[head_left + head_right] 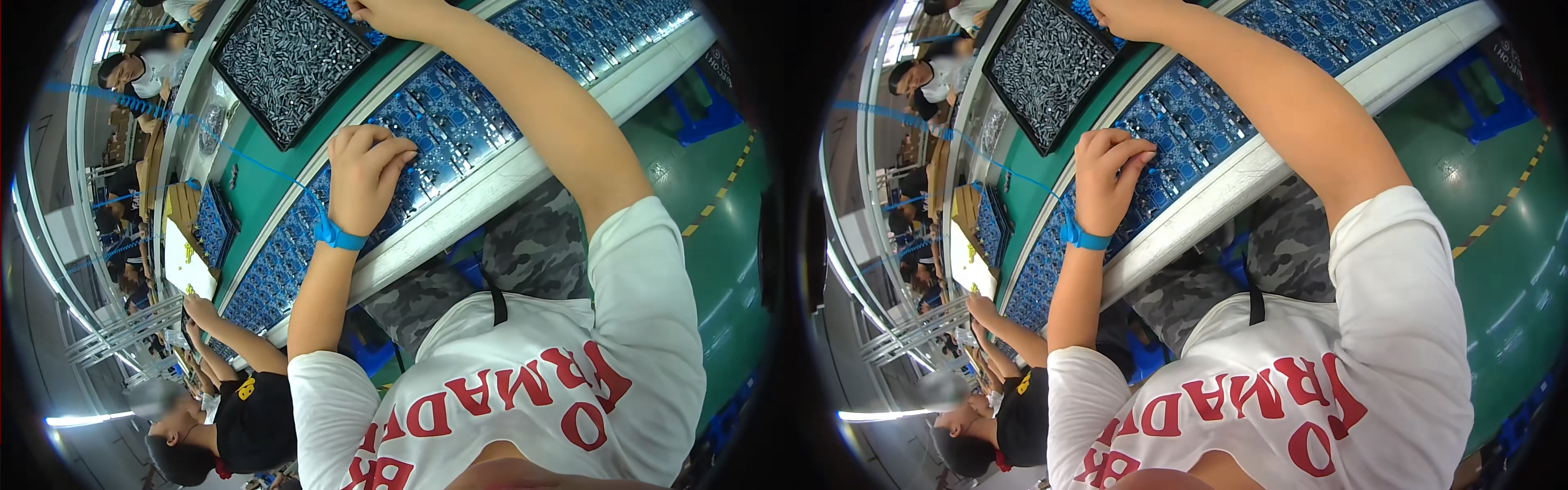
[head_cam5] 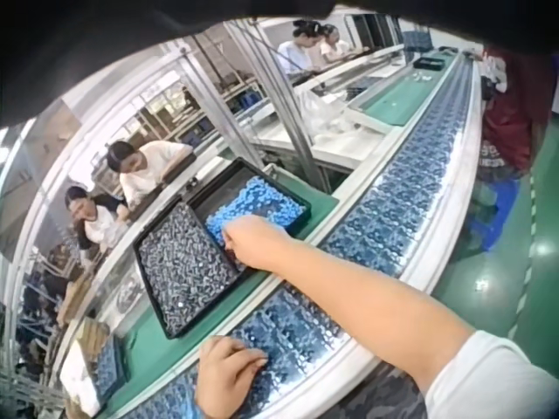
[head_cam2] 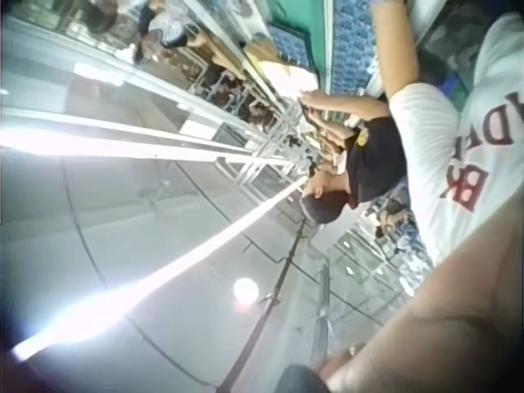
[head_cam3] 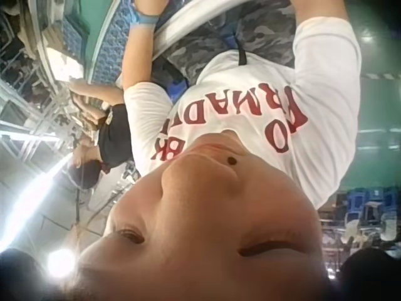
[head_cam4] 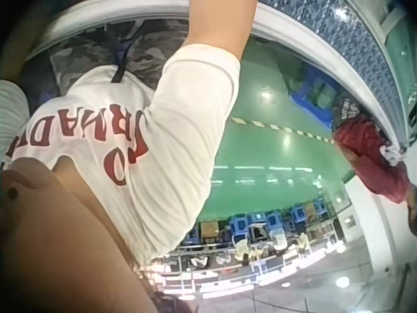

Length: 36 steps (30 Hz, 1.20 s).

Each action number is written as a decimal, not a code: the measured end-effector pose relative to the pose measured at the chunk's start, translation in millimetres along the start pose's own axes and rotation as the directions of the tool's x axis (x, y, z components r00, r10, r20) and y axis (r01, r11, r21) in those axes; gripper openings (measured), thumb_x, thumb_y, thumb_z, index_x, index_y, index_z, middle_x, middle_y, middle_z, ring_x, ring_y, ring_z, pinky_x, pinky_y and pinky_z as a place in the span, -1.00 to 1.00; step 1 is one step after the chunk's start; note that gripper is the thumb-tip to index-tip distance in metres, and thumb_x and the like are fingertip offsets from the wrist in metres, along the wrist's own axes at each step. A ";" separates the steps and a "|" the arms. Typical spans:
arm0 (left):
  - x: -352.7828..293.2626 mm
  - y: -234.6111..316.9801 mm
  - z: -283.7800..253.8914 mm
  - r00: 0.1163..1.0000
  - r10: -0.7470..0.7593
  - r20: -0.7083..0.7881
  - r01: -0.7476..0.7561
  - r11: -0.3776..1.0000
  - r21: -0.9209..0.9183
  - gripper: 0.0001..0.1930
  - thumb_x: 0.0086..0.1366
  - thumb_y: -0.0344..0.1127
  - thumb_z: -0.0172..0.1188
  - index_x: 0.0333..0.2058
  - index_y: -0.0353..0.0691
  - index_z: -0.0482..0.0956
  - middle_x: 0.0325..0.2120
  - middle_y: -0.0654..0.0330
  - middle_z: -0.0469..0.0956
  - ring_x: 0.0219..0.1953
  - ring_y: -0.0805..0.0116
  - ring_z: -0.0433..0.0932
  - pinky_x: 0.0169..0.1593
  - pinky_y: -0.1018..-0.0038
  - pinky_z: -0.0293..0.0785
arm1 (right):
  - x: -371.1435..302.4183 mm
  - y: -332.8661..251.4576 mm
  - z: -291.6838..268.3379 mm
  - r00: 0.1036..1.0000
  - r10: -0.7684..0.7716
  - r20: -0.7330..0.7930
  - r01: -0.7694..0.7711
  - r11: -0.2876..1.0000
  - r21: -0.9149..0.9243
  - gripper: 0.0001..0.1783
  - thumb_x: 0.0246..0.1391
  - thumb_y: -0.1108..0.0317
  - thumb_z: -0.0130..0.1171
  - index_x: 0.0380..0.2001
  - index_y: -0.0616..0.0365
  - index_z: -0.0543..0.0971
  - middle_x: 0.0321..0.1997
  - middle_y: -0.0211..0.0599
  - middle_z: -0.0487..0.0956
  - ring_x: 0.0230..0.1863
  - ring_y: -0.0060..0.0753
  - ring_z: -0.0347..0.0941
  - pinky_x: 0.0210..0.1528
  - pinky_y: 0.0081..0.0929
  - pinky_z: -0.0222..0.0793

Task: Assembling small electronic components onto circuit boards on a production line.

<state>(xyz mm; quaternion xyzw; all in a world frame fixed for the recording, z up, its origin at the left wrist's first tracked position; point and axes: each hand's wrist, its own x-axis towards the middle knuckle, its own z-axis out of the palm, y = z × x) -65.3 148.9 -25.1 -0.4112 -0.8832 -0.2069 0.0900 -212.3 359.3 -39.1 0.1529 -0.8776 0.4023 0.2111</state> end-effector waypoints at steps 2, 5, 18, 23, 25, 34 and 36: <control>-2.0 -0.2 0.2 1.000 0.004 0.009 -0.004 1.000 0.016 -0.88 0.06 -0.38 0.36 -0.37 -0.05 0.70 -0.36 0.28 0.51 -0.18 0.20 0.42 -0.03 0.29 0.26 | -1.5 -8.6 -0.3 1.000 -0.021 -0.013 0.021 0.999 0.027 -0.84 0.08 0.33 0.10 -0.38 0.17 0.59 -0.34 0.04 0.61 -0.21 0.15 0.54 -0.17 -0.02 0.43; -4.6 0.5 -0.4 1.000 0.013 0.020 -0.014 0.999 0.050 -0.86 0.05 -0.39 0.36 -0.36 -0.05 0.70 -0.36 0.29 0.51 -0.18 0.20 0.42 -0.03 0.29 0.26 | -6.3 -36.0 -4.6 0.990 0.138 -0.032 -0.142 0.971 -0.192 -0.84 0.09 0.34 0.09 -0.37 0.18 0.59 -0.33 0.04 0.61 -0.20 0.14 0.54 -0.16 -0.03 0.43; 0.5 2.6 -3.1 0.982 0.181 0.048 -0.186 0.965 0.186 -0.82 0.02 -0.43 0.30 -0.36 -0.02 0.66 -0.33 0.33 0.54 -0.15 0.24 0.44 0.02 0.26 0.26 | -0.7 -1.8 3.6 0.996 -0.043 -0.077 0.042 0.999 -0.003 -0.84 0.08 0.37 0.09 -0.37 0.18 0.63 -0.33 0.04 0.62 -0.21 0.15 0.54 -0.15 -0.04 0.43; 0.9 6.8 -11.8 0.979 0.118 0.165 -0.146 0.975 0.167 -0.83 0.05 -0.40 0.29 -0.33 -0.02 0.69 -0.30 0.33 0.56 -0.12 0.21 0.46 0.02 0.26 0.28 | -0.5 -4.9 -1.1 0.997 -0.077 -0.021 0.075 0.994 -0.075 -0.82 0.09 0.34 0.13 -0.33 0.20 0.64 -0.34 0.06 0.61 -0.22 0.12 0.54 -0.17 -0.06 0.43; 4.4 0.0 -19.8 0.975 0.087 0.205 -0.119 0.982 0.147 -0.82 0.06 -0.39 0.30 -0.31 -0.02 0.70 -0.28 0.33 0.58 -0.11 0.19 0.47 0.02 0.26 0.29 | 1.5 -1.8 -0.6 0.997 -0.076 0.004 0.076 0.994 -0.076 -0.80 0.09 0.33 0.13 -0.32 0.21 0.64 -0.36 0.06 0.61 -0.23 0.09 0.55 -0.18 -0.08 0.44; 39.4 -122.6 -16.8 0.886 -0.115 -0.449 0.201 0.969 0.147 -0.76 0.17 -0.27 0.30 -0.17 -0.09 0.71 -0.13 0.13 0.60 -0.03 0.06 0.48 0.06 0.19 0.38 | 4.2 -4.0 -0.6 0.984 -0.150 -0.095 0.142 0.986 -0.081 -0.79 0.17 0.29 0.17 -0.26 0.20 0.65 -0.27 -0.14 0.64 -0.21 -0.08 0.57 -0.15 -0.22 0.46; 39.3 -132.7 -14.1 0.848 -0.108 -0.519 0.222 0.961 0.164 -0.77 0.18 -0.26 0.30 -0.17 -0.09 0.71 -0.12 0.12 0.60 -0.02 0.06 0.48 0.07 0.18 0.39 | 4.8 -8.9 -1.9 0.995 -0.050 -0.085 0.048 0.999 -0.017 -0.79 0.16 0.30 0.19 -0.25 0.19 0.66 -0.27 -0.13 0.65 -0.21 -0.07 0.58 -0.15 -0.23 0.47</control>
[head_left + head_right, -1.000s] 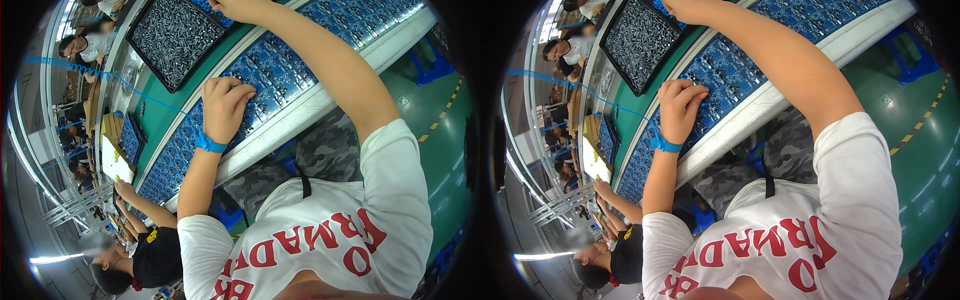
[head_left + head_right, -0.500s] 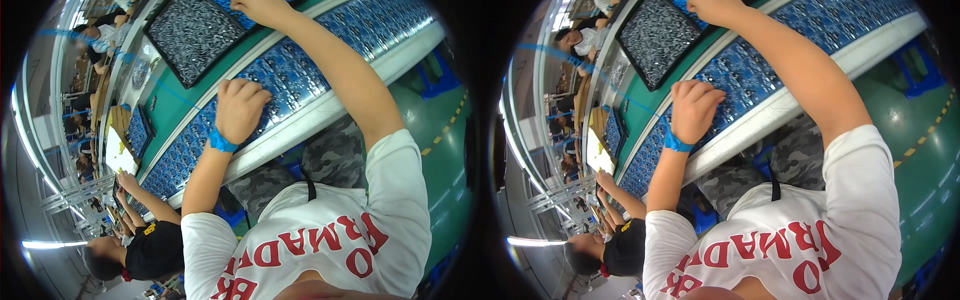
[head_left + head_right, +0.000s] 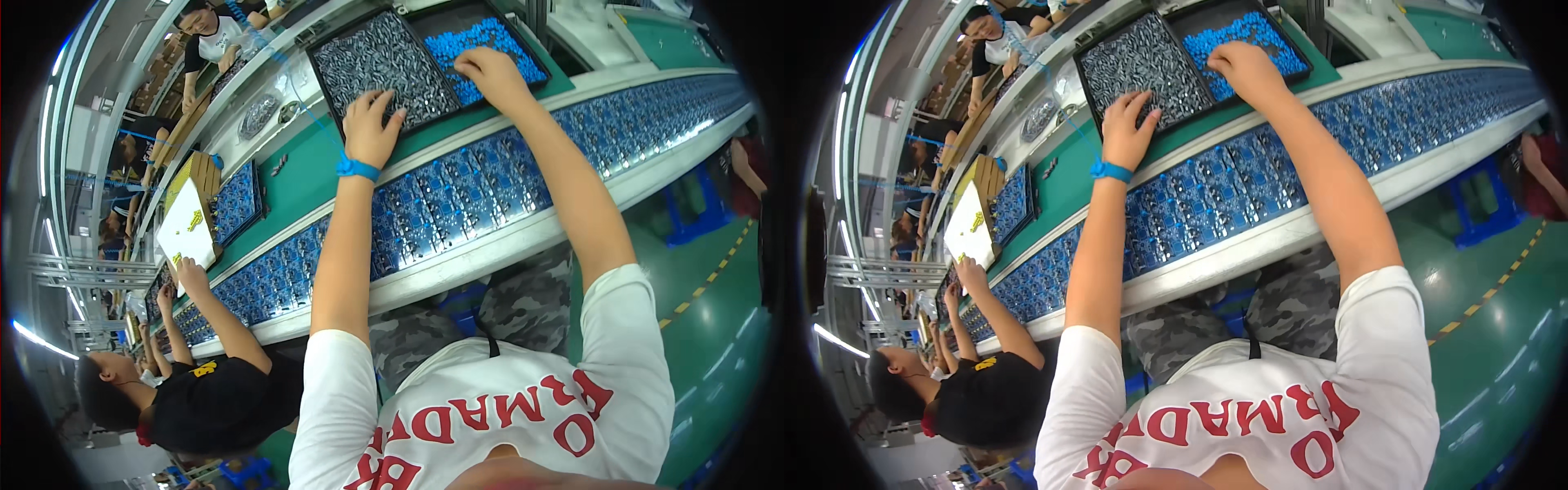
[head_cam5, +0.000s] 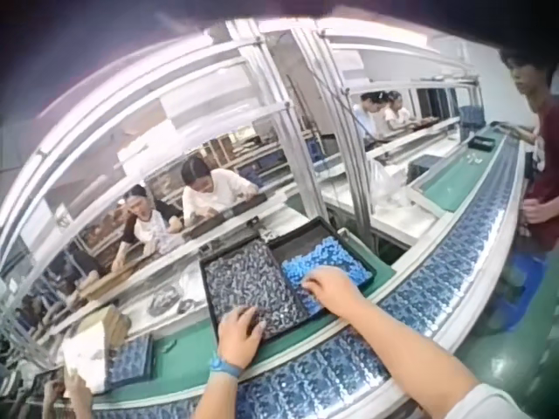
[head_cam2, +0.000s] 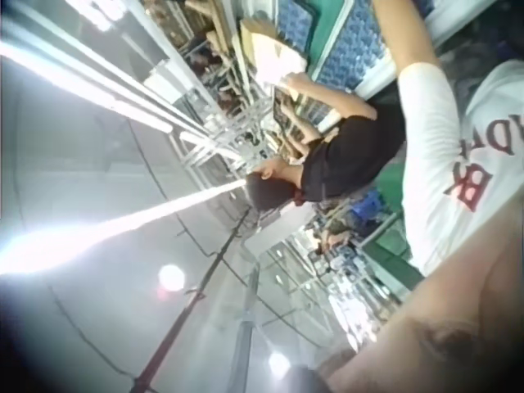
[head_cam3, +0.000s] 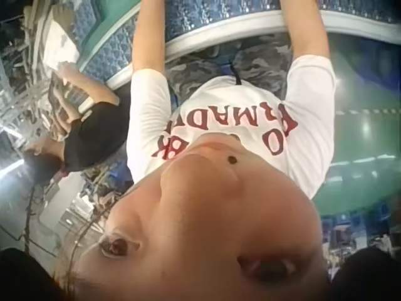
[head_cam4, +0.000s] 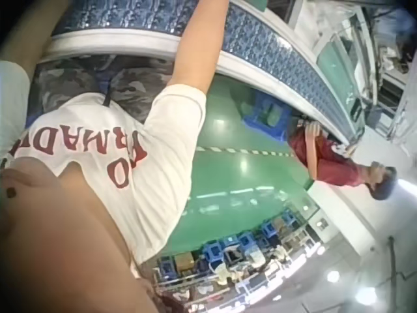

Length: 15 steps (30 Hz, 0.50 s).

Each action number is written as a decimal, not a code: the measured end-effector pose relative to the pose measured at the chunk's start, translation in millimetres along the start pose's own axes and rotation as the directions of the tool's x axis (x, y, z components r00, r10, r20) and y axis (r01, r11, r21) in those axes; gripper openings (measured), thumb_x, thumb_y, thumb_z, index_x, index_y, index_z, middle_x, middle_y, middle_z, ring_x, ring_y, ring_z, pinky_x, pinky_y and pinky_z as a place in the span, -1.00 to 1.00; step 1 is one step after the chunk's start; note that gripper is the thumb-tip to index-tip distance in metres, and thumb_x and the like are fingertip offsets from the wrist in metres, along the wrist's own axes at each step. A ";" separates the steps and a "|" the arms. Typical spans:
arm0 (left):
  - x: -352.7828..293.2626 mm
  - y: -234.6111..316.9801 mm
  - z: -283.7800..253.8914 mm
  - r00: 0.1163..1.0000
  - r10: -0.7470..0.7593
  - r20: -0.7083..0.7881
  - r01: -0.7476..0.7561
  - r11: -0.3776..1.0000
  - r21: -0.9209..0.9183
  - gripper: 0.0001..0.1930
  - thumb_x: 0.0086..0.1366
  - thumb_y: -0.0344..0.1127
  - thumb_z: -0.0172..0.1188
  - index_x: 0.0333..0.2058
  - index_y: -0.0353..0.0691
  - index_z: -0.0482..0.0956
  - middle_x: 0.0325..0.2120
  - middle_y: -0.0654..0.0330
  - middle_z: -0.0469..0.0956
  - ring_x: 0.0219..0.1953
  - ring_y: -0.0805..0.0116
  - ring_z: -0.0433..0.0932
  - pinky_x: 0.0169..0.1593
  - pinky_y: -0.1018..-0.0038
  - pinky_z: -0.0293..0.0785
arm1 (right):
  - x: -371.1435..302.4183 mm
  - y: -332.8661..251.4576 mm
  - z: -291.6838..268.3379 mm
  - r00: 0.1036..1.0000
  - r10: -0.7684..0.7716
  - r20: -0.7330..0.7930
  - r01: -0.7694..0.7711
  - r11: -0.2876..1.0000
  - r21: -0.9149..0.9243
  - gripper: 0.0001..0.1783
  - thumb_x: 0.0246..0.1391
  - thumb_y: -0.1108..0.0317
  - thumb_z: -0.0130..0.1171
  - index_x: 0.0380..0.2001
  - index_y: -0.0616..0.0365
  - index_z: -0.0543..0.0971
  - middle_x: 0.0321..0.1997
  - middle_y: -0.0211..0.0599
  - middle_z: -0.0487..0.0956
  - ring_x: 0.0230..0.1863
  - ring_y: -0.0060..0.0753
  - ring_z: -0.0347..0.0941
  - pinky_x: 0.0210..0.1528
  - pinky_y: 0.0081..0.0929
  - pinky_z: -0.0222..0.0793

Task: Assembling small electronic components onto circuit boards on a production line.

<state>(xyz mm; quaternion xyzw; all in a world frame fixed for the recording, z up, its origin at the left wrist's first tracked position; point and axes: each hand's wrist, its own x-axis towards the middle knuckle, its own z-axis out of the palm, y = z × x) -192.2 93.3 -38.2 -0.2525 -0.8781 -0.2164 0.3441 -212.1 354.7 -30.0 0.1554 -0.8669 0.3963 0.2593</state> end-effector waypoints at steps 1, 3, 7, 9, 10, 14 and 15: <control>-2.0 -1.0 4.2 0.999 -0.027 0.030 0.028 0.999 -0.034 -0.76 0.17 -0.25 0.30 -0.17 -0.10 0.70 -0.12 0.13 0.60 -0.02 0.06 0.49 0.07 0.18 0.39 | -2.0 3.1 -0.1 1.000 -0.017 0.002 0.017 0.999 -0.029 -0.79 0.16 0.30 0.19 -0.25 0.19 0.66 -0.27 -0.13 0.65 -0.21 -0.07 0.58 -0.15 -0.23 0.47; -4.0 3.6 4.9 0.994 -0.084 0.074 0.090 0.992 -0.087 -0.75 0.17 -0.23 0.30 -0.17 -0.11 0.70 -0.11 0.15 0.60 -0.01 0.05 0.49 0.06 0.18 0.40 | -2.1 6.7 -2.2 0.998 -0.048 -0.028 0.046 0.998 -0.048 -0.79 0.14 0.32 0.22 -0.22 0.20 0.66 -0.25 -0.11 0.65 -0.21 -0.07 0.58 -0.15 -0.28 0.48; -3.8 4.1 -2.6 0.989 -0.111 0.101 0.124 0.983 -0.133 -0.78 0.15 -0.25 0.32 -0.24 -0.18 0.70 -0.13 0.08 0.61 -0.04 -0.01 0.52 0.08 0.21 0.42 | -2.3 -0.4 -5.2 0.999 -0.050 -0.020 0.050 0.999 -0.009 -0.79 0.13 0.33 0.24 -0.21 0.18 0.66 -0.25 -0.15 0.66 -0.23 -0.18 0.59 -0.18 -0.35 0.48; -5.5 2.3 -3.5 0.990 -0.126 0.064 0.134 0.980 -0.144 -0.80 0.14 -0.27 0.33 -0.26 -0.18 0.70 -0.16 0.09 0.62 -0.06 -0.01 0.53 0.06 0.21 0.43 | -0.7 -4.6 -9.3 0.992 0.121 0.024 -0.123 0.988 0.094 -0.79 0.15 0.32 0.24 -0.20 0.18 0.67 -0.25 -0.23 0.67 -0.22 -0.32 0.59 -0.16 -0.42 0.47; -7.0 1.4 -2.6 0.988 -0.140 0.058 0.147 0.978 -0.150 -0.82 0.13 -0.28 0.33 -0.28 -0.19 0.70 -0.19 0.10 0.62 -0.08 -0.01 0.53 0.04 0.20 0.43 | 1.1 -5.9 -12.3 0.977 0.208 0.055 -0.214 0.966 0.144 -0.79 0.15 0.32 0.24 -0.19 0.18 0.67 -0.24 -0.28 0.68 -0.21 -0.39 0.59 -0.15 -0.45 0.46; -6.4 4.1 -1.3 0.985 -0.168 0.048 0.174 0.972 -0.160 -0.87 0.12 -0.33 0.33 -0.35 -0.20 0.69 -0.26 0.12 0.62 -0.13 0.00 0.52 0.00 0.19 0.44 | 1.6 -8.7 -35.9 0.972 0.235 0.013 -0.225 0.911 0.345 -0.81 0.16 0.34 0.25 -0.19 0.16 0.68 -0.25 -0.35 0.67 -0.20 -0.57 0.53 -0.11 -0.54 0.41; -7.6 5.3 1.2 0.984 -0.171 0.056 0.178 0.971 -0.159 -0.89 0.11 -0.34 0.33 -0.37 -0.20 0.69 -0.28 0.13 0.62 -0.15 0.00 0.52 -0.02 0.18 0.44 | -3.7 -9.8 -40.3 0.972 0.234 0.018 -0.227 0.914 0.335 -0.81 0.16 0.34 0.25 -0.19 0.16 0.68 -0.25 -0.35 0.67 -0.20 -0.57 0.53 -0.11 -0.54 0.41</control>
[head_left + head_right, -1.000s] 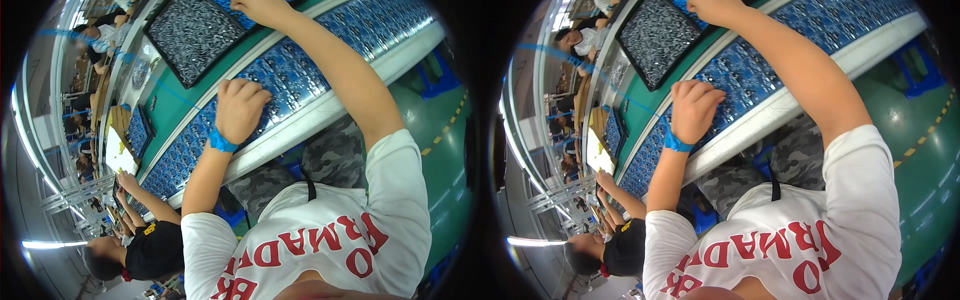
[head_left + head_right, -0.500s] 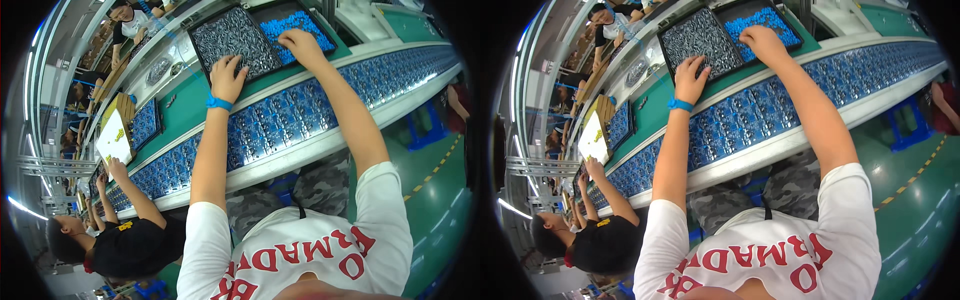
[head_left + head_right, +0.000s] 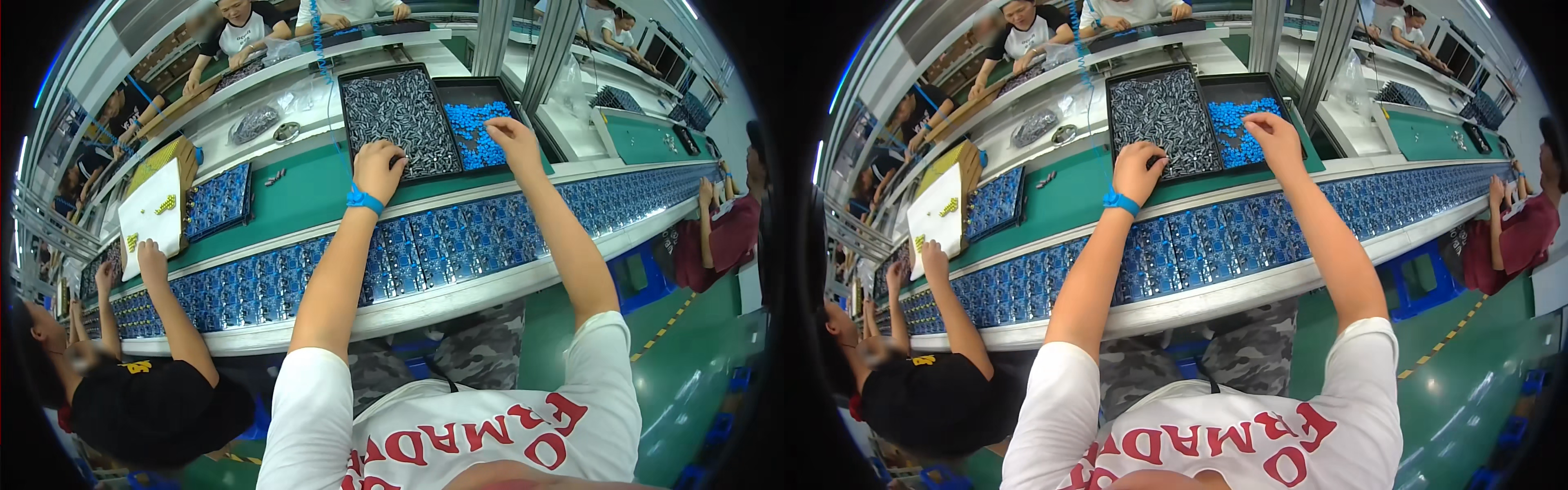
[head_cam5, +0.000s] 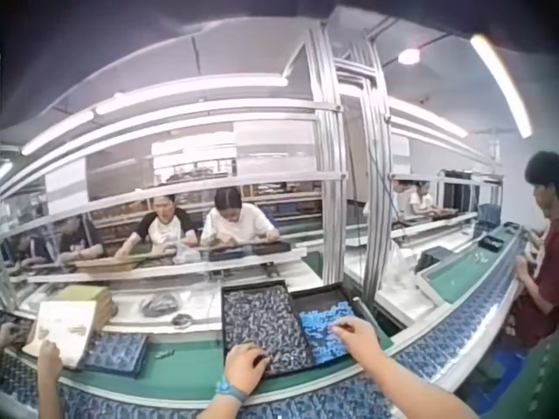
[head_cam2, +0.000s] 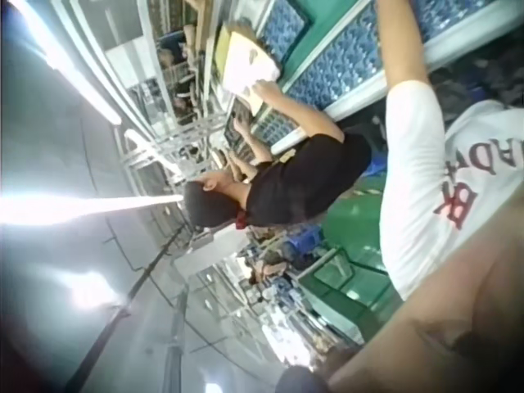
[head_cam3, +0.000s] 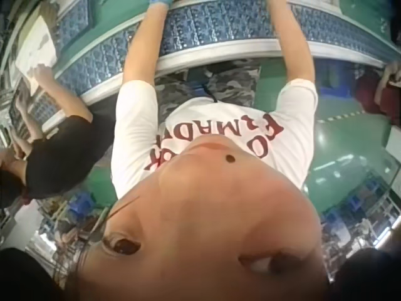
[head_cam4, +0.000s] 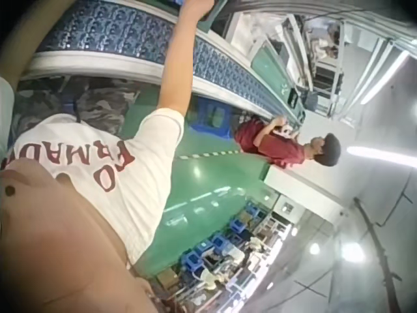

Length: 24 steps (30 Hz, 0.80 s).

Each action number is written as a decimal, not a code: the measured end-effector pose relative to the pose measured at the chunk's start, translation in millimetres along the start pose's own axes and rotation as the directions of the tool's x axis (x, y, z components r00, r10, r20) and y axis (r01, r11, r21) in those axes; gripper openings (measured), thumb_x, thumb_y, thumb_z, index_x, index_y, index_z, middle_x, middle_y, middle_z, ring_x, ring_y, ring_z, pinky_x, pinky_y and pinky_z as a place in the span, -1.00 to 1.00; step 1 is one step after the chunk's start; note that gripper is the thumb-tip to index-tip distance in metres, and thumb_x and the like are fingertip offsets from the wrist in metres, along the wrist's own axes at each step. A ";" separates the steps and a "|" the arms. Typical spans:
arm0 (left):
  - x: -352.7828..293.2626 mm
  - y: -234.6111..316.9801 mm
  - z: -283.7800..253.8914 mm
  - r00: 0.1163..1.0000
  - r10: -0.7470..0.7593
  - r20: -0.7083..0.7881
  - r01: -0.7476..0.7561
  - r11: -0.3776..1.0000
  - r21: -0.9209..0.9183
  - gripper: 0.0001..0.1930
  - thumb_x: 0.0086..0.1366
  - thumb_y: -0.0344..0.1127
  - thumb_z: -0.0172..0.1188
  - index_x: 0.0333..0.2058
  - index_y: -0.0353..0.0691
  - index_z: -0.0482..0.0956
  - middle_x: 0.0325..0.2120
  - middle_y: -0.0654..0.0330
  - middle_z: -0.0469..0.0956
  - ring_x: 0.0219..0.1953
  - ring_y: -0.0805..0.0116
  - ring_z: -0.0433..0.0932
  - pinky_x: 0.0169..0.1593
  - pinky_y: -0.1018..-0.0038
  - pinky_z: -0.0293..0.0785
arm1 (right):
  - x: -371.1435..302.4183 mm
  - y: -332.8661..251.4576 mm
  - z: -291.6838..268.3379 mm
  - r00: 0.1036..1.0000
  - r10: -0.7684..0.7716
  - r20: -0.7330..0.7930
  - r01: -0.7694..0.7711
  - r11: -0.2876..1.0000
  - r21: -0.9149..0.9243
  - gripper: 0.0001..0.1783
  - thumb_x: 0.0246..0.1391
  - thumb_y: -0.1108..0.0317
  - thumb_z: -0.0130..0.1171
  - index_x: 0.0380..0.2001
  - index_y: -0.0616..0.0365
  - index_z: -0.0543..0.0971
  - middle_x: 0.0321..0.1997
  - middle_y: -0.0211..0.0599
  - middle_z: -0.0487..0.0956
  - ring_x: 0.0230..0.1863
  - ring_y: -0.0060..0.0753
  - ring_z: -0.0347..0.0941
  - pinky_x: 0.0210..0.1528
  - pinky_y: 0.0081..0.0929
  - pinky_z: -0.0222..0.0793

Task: Assembling small electronic components onto circuit boards on a production line.

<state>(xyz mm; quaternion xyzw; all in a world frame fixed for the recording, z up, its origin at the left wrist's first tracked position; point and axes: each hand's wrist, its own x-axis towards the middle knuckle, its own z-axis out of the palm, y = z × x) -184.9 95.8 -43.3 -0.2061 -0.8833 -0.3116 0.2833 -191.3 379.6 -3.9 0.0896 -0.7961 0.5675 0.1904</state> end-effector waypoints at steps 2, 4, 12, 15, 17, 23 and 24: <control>-3.9 -3.3 0.5 0.998 0.013 -0.059 -0.012 1.000 0.017 -0.90 0.11 -0.35 0.33 -0.38 -0.20 0.68 -0.29 0.13 0.62 -0.16 0.00 0.52 -0.03 0.18 0.44 | -18.4 -17.8 -3.1 0.995 0.060 0.083 -0.064 0.997 0.043 -0.80 0.15 0.35 0.26 -0.19 0.19 0.67 -0.24 -0.39 0.66 -0.19 -0.59 0.51 -0.10 -0.55 0.40; -6.8 -4.9 2.4 0.985 0.062 -0.161 -0.054 0.997 0.059 -0.92 0.11 -0.36 0.33 -0.40 -0.20 0.67 -0.31 0.13 0.61 -0.18 0.00 0.50 -0.06 0.17 0.43 | -43.2 -36.4 -5.5 0.987 0.092 0.131 -0.100 0.994 0.054 -0.80 0.15 0.36 0.26 -0.18 0.21 0.67 -0.23 -0.40 0.66 -0.19 -0.60 0.51 -0.10 -0.55 0.39; -11.4 -5.4 5.9 0.956 -0.020 -0.293 -0.006 0.996 -0.087 -0.95 0.13 -0.41 0.28 -0.46 -0.22 0.59 -0.43 0.07 0.59 -0.23 -0.03 0.51 -0.11 0.13 0.41 | -128.7 -73.2 -8.5 0.855 0.038 0.518 0.072 0.979 -0.190 -0.81 0.10 0.42 0.26 -0.20 0.19 0.66 -0.27 -0.31 0.66 -0.25 -0.41 0.56 -0.17 -0.46 0.46; -7.3 -14.6 5.5 0.968 -0.010 -0.249 -0.011 0.996 -0.083 -0.93 0.15 -0.42 0.25 -0.47 -0.22 0.55 -0.47 0.00 0.58 -0.28 -0.09 0.52 -0.19 0.08 0.42 | -136.9 -75.8 -6.2 0.795 -0.084 0.601 0.284 0.927 -0.245 -0.82 0.06 0.45 0.25 -0.22 0.16 0.67 -0.27 -0.26 0.65 -0.25 -0.28 0.57 -0.18 -0.41 0.48; -3.7 -13.2 4.8 0.962 -0.009 -0.271 -0.025 0.992 -0.121 -0.91 0.17 -0.40 0.24 -0.49 -0.22 0.53 -0.50 -0.03 0.57 -0.33 -0.12 0.52 -0.24 0.05 0.42 | -140.6 -73.4 -8.5 0.773 -0.129 0.621 0.356 0.898 -0.258 -0.82 0.04 0.47 0.25 -0.24 0.15 0.67 -0.27 -0.22 0.65 -0.25 -0.21 0.58 -0.18 -0.39 0.48; -6.2 -14.3 4.2 0.969 0.008 -0.247 -0.066 0.972 -0.226 -0.94 0.21 -0.37 0.23 -0.36 -0.19 0.63 -0.45 0.02 0.61 -0.32 -0.06 0.53 -0.21 0.08 0.42 | -144.6 -79.6 -5.4 0.699 0.007 0.715 0.393 0.832 -0.392 -0.87 0.04 0.45 0.24 -0.30 0.14 0.63 -0.30 -0.25 0.63 -0.23 -0.15 0.56 -0.19 -0.30 0.46; -7.5 -15.9 5.2 0.971 0.006 -0.238 -0.063 0.970 -0.235 -0.94 0.21 -0.37 0.23 -0.36 -0.19 0.63 -0.45 0.02 0.61 -0.32 -0.06 0.53 -0.21 0.08 0.42 | -147.1 -76.9 -5.6 0.701 0.018 0.712 0.383 0.833 -0.398 -0.87 0.04 0.45 0.24 -0.30 0.14 0.63 -0.30 -0.25 0.63 -0.23 -0.15 0.56 -0.19 -0.30 0.46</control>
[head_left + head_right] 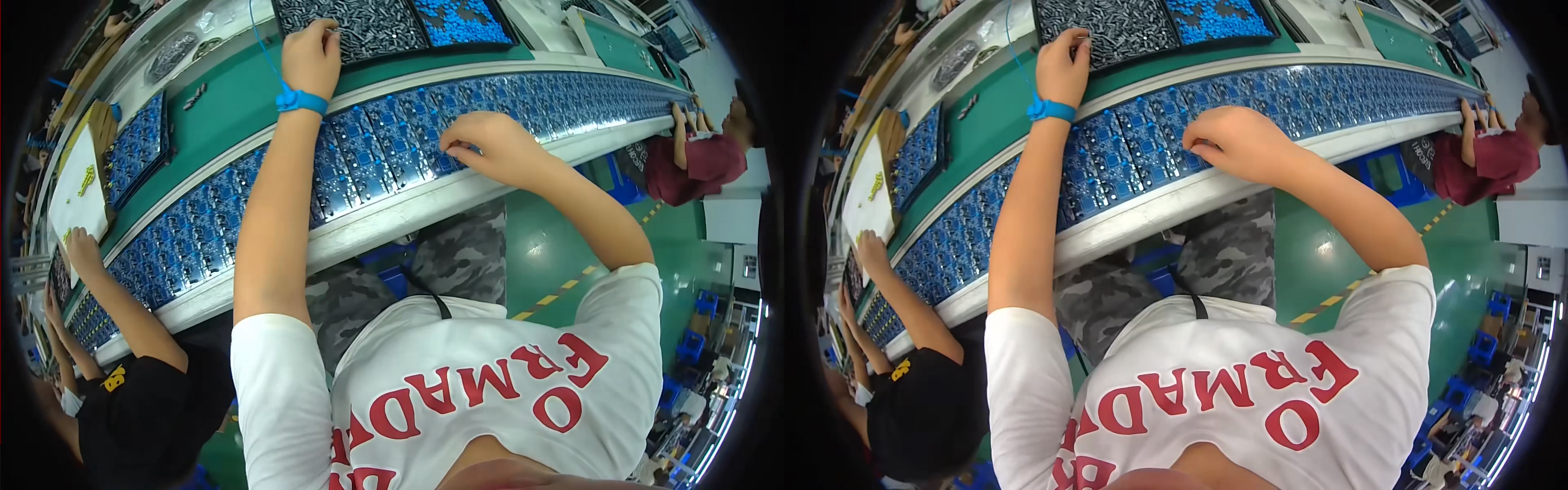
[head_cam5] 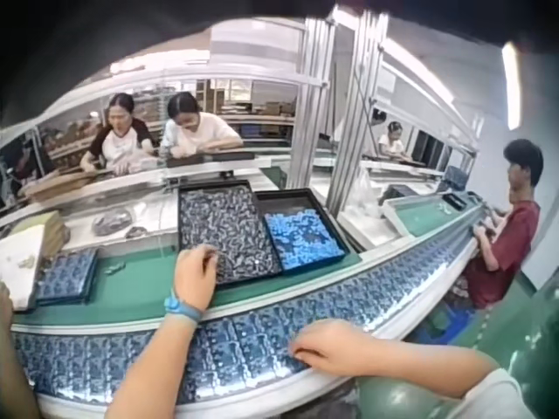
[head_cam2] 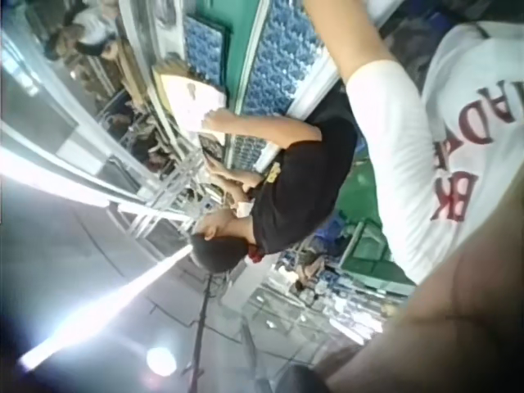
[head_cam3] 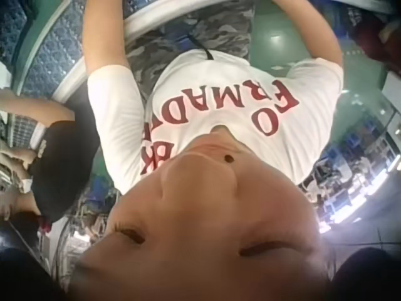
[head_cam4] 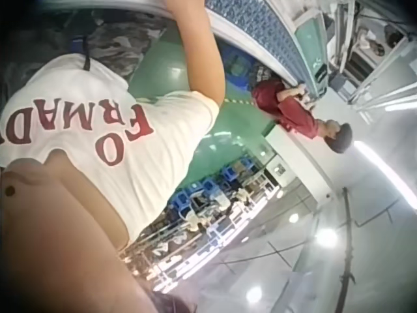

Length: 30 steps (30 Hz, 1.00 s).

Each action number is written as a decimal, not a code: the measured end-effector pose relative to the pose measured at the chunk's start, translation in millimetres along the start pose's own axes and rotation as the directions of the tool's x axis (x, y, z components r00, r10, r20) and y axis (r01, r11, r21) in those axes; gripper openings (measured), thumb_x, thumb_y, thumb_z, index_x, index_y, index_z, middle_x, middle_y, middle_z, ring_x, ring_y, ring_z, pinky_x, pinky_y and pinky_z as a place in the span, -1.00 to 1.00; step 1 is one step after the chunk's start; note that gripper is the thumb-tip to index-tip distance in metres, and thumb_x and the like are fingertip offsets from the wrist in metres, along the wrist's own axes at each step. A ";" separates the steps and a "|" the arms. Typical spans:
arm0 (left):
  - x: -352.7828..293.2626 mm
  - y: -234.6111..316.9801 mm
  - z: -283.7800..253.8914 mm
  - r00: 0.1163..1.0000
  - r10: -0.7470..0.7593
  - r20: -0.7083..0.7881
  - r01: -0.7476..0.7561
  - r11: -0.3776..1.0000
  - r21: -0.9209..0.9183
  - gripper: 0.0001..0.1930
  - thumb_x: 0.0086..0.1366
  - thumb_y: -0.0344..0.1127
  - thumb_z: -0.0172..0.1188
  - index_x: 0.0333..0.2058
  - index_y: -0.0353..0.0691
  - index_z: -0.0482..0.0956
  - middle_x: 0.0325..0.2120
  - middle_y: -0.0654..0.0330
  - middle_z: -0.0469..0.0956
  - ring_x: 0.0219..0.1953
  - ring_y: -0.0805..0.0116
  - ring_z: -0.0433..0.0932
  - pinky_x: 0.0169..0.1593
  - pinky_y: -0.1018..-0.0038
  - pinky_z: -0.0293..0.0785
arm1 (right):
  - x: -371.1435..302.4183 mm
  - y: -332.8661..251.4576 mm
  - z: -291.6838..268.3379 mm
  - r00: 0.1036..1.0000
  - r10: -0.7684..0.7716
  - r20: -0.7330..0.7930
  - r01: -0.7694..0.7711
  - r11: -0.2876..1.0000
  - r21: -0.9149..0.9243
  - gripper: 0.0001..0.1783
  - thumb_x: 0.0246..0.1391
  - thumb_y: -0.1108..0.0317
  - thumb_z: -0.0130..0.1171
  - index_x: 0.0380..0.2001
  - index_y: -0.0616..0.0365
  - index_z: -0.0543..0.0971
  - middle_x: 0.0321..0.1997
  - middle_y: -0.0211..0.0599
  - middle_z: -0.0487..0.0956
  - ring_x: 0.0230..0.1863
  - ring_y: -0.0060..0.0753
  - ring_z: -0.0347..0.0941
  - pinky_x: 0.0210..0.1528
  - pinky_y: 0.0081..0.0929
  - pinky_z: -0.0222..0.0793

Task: Assembling small electronic components onto circuit boards on a production line.

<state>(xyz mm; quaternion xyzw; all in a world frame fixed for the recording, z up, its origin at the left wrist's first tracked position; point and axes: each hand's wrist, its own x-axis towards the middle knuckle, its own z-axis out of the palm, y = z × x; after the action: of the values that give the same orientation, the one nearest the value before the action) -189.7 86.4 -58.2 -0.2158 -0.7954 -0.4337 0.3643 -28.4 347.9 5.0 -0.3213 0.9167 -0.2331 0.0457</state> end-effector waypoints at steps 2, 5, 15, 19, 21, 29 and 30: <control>0.1 -2.7 -0.4 0.992 0.123 0.012 -0.123 0.986 0.113 -0.91 0.23 -0.37 0.21 -0.32 -0.18 0.66 -0.42 0.05 0.62 -0.31 -0.05 0.53 -0.16 0.10 0.42 | -2.7 3.3 4.8 0.997 -0.061 -0.037 0.059 0.996 -0.067 -0.88 0.05 0.44 0.23 -0.30 0.13 0.62 -0.31 -0.26 0.61 -0.21 -0.14 0.54 -0.16 -0.26 0.45; 0.1 -3.5 2.1 0.985 0.172 0.027 -0.174 0.971 0.162 -0.89 0.25 -0.37 0.19 -0.30 -0.18 0.67 -0.40 0.06 0.63 -0.31 -0.04 0.54 -0.12 0.12 0.42 | -0.8 11.1 8.1 0.995 -0.080 -0.067 0.071 0.989 -0.127 -0.89 0.06 0.43 0.22 -0.30 0.13 0.62 -0.30 -0.27 0.61 -0.19 -0.13 0.53 -0.14 -0.23 0.45; 8.1 9.1 7.9 0.941 -0.187 0.283 0.209 0.977 -0.049 -0.78 0.41 -0.24 0.13 -0.16 -0.22 0.67 -0.37 0.22 0.65 -0.30 0.41 0.57 -0.20 0.49 0.46 | 9.4 24.3 8.3 0.996 -0.073 -0.051 0.067 0.992 -0.106 -0.90 0.06 0.42 0.20 -0.33 0.13 0.62 -0.29 -0.24 0.61 -0.17 -0.08 0.54 -0.11 -0.19 0.45; -5.6 48.1 4.8 0.931 -0.236 0.278 0.278 0.952 -0.124 -0.79 0.37 -0.27 0.14 -0.19 -0.25 0.68 -0.39 0.14 0.64 -0.29 0.27 0.58 -0.18 0.42 0.49 | 8.5 27.2 7.1 0.996 -0.081 -0.021 0.079 0.991 -0.112 -0.90 0.05 0.42 0.20 -0.34 0.13 0.63 -0.30 -0.23 0.61 -0.17 -0.07 0.54 -0.11 -0.18 0.46; -11.5 71.7 -4.2 0.920 -0.245 0.305 0.288 0.952 -0.104 -0.80 0.37 -0.28 0.14 -0.19 -0.25 0.67 -0.36 0.14 0.64 -0.27 0.28 0.58 -0.14 0.42 0.48 | 11.8 31.5 7.1 0.994 -0.101 -0.029 0.098 0.991 -0.086 -0.90 0.05 0.42 0.20 -0.34 0.13 0.63 -0.30 -0.23 0.61 -0.17 -0.07 0.54 -0.11 -0.18 0.46; -19.1 155.6 -54.5 0.833 -0.337 0.439 0.396 0.917 -0.046 -0.84 0.35 -0.36 0.17 -0.21 -0.31 0.64 -0.26 0.10 0.63 -0.20 0.29 0.58 -0.05 0.45 0.46 | 18.4 33.9 4.8 0.983 -0.185 -0.013 0.184 0.981 -0.062 -0.92 0.00 0.42 0.17 -0.40 0.14 0.61 -0.35 -0.17 0.59 -0.18 0.00 0.54 -0.14 -0.13 0.46; -24.4 161.0 -63.1 0.829 -0.351 0.436 0.399 0.917 -0.020 -0.84 0.35 -0.37 0.17 -0.22 -0.33 0.64 -0.27 0.10 0.62 -0.20 0.31 0.58 -0.06 0.46 0.45 | 20.4 30.0 4.1 0.980 -0.199 0.006 0.199 0.975 -0.100 -0.92 -0.01 0.41 0.16 -0.43 0.14 0.60 -0.36 -0.15 0.59 -0.19 0.01 0.54 -0.15 -0.11 0.46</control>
<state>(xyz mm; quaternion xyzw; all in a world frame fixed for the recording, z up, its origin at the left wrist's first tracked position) -43.2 117.7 31.4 -0.1642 -0.8569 -0.4823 0.0780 -60.7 354.4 -11.1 -0.4129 0.8905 -0.1911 0.0040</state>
